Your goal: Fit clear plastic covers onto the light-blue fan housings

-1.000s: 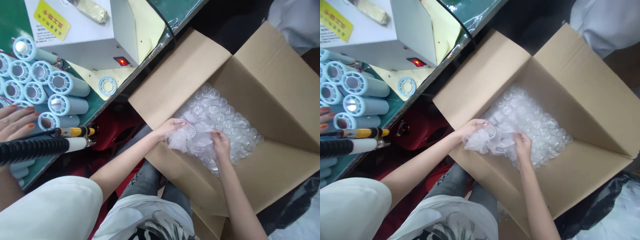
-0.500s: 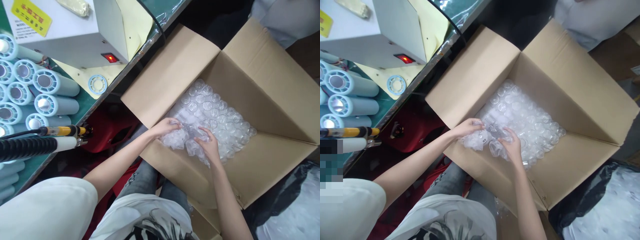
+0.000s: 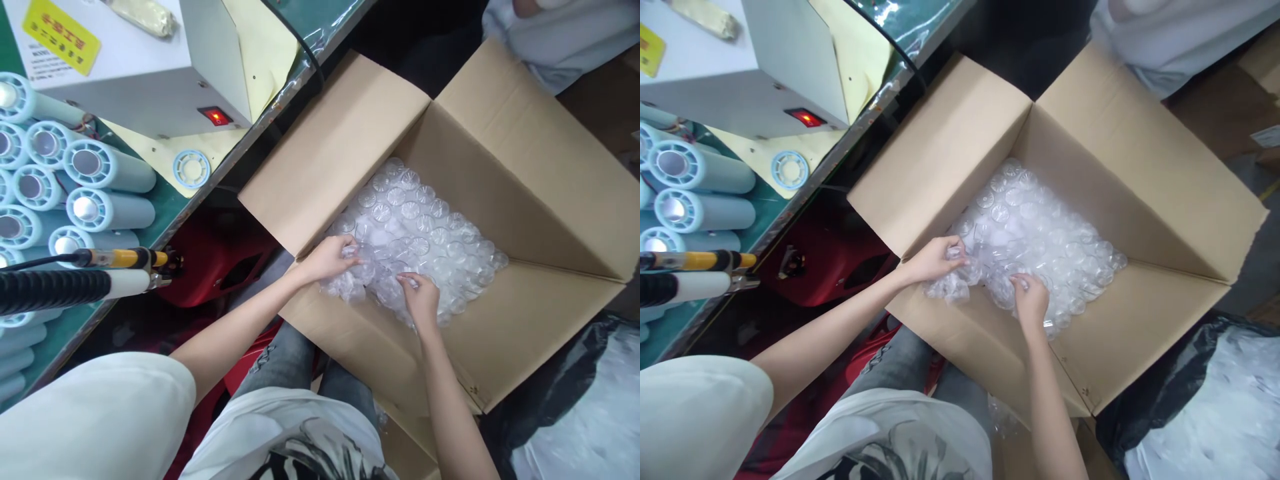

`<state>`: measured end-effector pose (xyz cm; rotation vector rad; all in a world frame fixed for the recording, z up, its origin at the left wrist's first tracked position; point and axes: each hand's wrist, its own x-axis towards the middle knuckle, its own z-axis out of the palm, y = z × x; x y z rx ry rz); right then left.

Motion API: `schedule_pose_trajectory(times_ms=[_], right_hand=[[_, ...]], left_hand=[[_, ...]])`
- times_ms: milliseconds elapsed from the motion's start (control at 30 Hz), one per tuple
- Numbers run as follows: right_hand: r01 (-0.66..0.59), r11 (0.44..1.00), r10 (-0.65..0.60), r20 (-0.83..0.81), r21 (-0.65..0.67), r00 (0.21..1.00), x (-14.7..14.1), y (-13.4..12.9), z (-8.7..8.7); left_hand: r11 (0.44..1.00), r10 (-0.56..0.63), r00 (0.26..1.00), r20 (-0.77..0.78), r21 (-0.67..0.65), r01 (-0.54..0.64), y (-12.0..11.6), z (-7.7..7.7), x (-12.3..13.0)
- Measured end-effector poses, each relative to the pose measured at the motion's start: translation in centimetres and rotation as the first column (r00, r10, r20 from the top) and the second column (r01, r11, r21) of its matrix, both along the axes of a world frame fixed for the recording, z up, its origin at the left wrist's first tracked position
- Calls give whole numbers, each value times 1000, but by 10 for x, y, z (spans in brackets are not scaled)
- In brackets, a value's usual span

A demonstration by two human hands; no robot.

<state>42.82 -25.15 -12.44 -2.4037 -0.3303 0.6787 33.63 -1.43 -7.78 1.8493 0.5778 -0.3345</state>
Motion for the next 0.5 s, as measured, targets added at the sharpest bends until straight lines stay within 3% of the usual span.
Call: schedule_pose_trajectory(times_ms=[167,233,333,433,500], right_hand=[[-138,989,137,33,48,990,-2,-6,28],[-202,972,202,13,118,979,-3,-6,43],[-183,943,227,-133,280,965,-4,-1,59],[-239,901,366,-336,363,868,-7,11,61],[-275,899,392,-343,342,854,-7,22,53]], left_hand=[[998,63,998,30,12,-63,-1,-4,-2],[991,135,990,33,0,-136,-1,-8,1],[962,264,964,-11,-66,-264,-1,-22,16],[882,434,889,-145,-131,-452,-1,-47,44],[784,567,792,-225,-147,-603,0,-67,66]])
